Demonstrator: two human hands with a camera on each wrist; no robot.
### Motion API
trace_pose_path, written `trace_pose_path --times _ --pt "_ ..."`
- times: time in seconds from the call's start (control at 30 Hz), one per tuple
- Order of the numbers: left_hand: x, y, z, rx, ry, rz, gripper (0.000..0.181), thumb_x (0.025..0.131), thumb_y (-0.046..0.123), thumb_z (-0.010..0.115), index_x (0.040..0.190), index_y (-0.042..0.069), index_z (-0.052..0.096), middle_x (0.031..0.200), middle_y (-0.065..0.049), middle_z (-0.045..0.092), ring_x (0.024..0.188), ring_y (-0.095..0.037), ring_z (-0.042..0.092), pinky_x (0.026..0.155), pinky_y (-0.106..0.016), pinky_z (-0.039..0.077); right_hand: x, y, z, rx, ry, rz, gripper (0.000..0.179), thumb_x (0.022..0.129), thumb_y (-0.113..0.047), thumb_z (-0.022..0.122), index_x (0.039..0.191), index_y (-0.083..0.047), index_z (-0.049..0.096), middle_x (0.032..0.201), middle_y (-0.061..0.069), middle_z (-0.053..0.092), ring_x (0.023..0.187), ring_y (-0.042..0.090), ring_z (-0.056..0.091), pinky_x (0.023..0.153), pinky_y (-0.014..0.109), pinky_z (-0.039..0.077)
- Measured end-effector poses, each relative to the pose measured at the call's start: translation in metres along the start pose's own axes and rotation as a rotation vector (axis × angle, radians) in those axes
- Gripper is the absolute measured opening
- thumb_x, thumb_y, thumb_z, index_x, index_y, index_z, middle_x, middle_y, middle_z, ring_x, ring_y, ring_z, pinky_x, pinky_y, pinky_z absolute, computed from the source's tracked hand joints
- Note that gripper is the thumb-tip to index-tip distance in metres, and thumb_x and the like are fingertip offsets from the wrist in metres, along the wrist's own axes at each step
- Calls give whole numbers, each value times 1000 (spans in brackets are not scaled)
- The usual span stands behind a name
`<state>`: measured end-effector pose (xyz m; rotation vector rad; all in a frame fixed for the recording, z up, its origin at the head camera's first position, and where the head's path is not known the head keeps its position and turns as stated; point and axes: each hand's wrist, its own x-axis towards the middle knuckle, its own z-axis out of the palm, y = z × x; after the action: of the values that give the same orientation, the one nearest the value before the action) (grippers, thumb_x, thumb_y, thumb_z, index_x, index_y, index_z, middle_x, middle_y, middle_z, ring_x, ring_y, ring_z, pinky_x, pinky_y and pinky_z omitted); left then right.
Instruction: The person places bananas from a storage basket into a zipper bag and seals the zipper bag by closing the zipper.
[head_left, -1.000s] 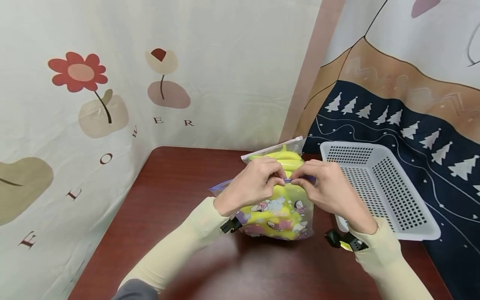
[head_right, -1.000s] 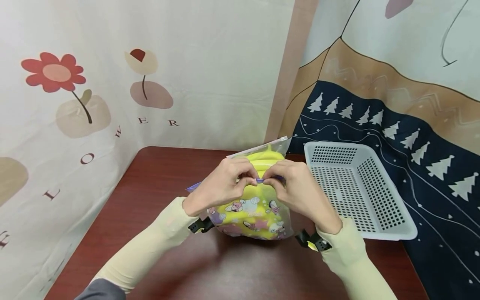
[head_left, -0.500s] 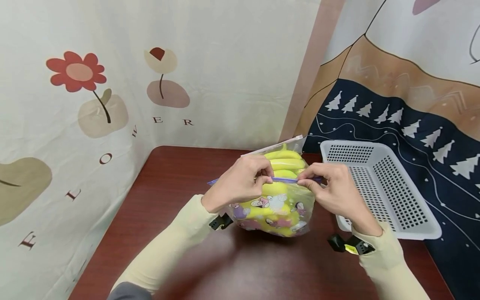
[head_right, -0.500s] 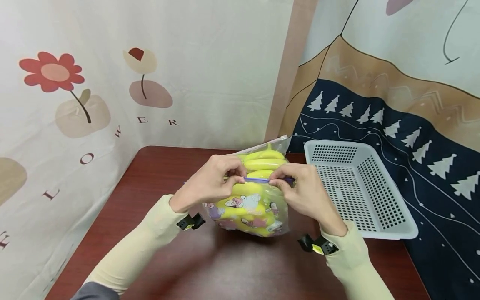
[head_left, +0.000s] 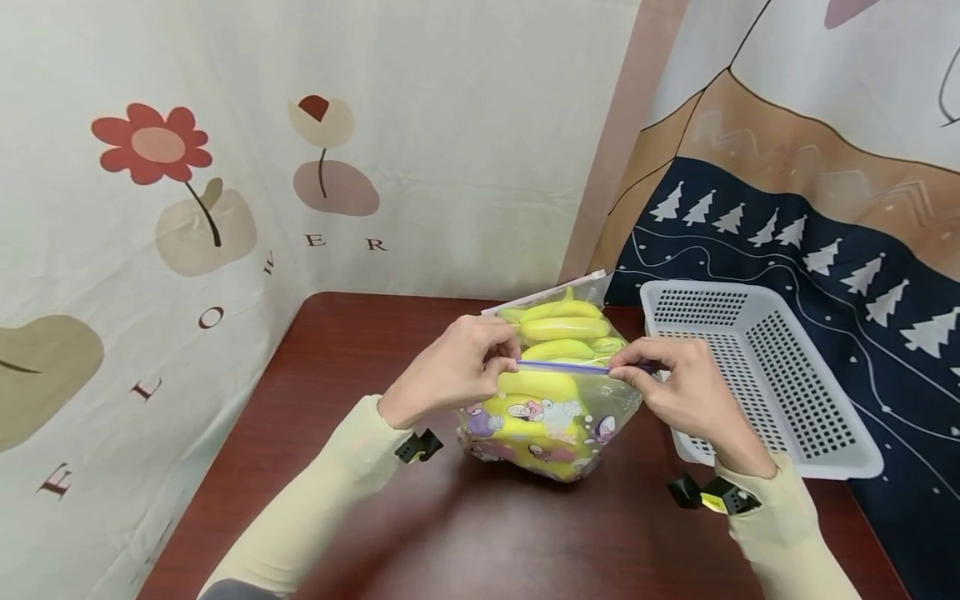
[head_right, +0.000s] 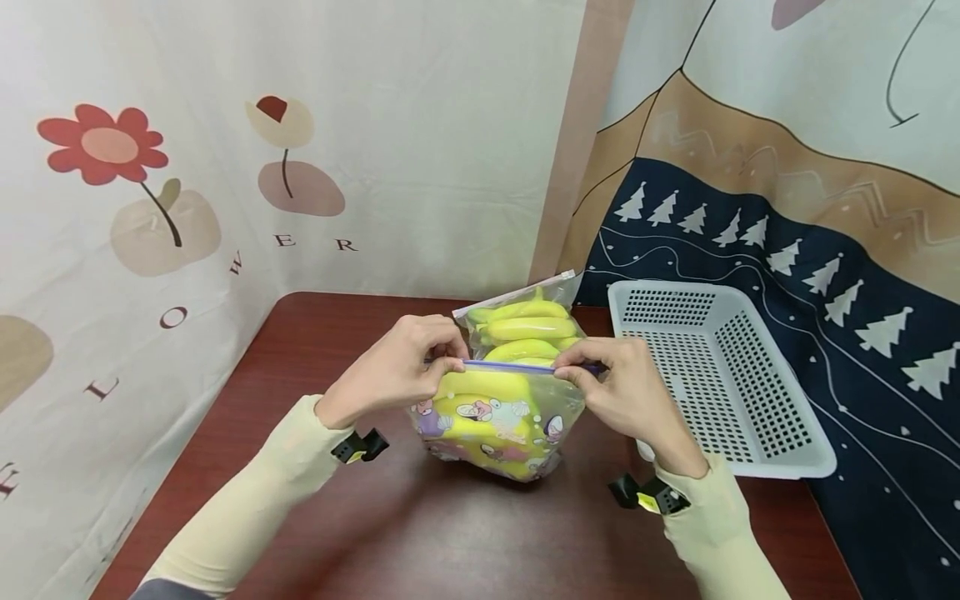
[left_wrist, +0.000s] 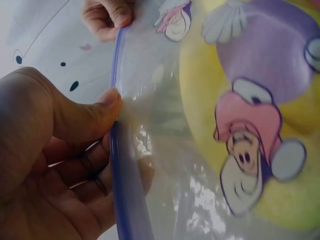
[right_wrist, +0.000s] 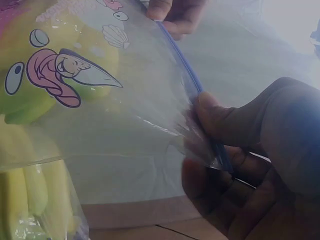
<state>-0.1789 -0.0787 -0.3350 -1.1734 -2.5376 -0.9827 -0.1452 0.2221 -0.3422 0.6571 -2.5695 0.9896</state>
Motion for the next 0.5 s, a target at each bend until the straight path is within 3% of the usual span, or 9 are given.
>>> trace_pose_path --times 0.27,0.5 --pt "-7 -9 -9 -8 -13 -34 19 90 -2 71 81 15 68 79 8 66 68 -6 54 64 -22 49 -2 3 0 -34 27 13 18 80 -6 86 86 -22 80 84 -4 76 72 7 61 64 14 52" --pt "-20 -21 -19 15 23 -72 20 89 -2 71 81 17 69 79 8 63 68 -8 51 62 -23 47 -3 7 0 -51 44 33 16 80 -6 86 90 -18 81 86 -1 77 71 8 60 60 16 52"
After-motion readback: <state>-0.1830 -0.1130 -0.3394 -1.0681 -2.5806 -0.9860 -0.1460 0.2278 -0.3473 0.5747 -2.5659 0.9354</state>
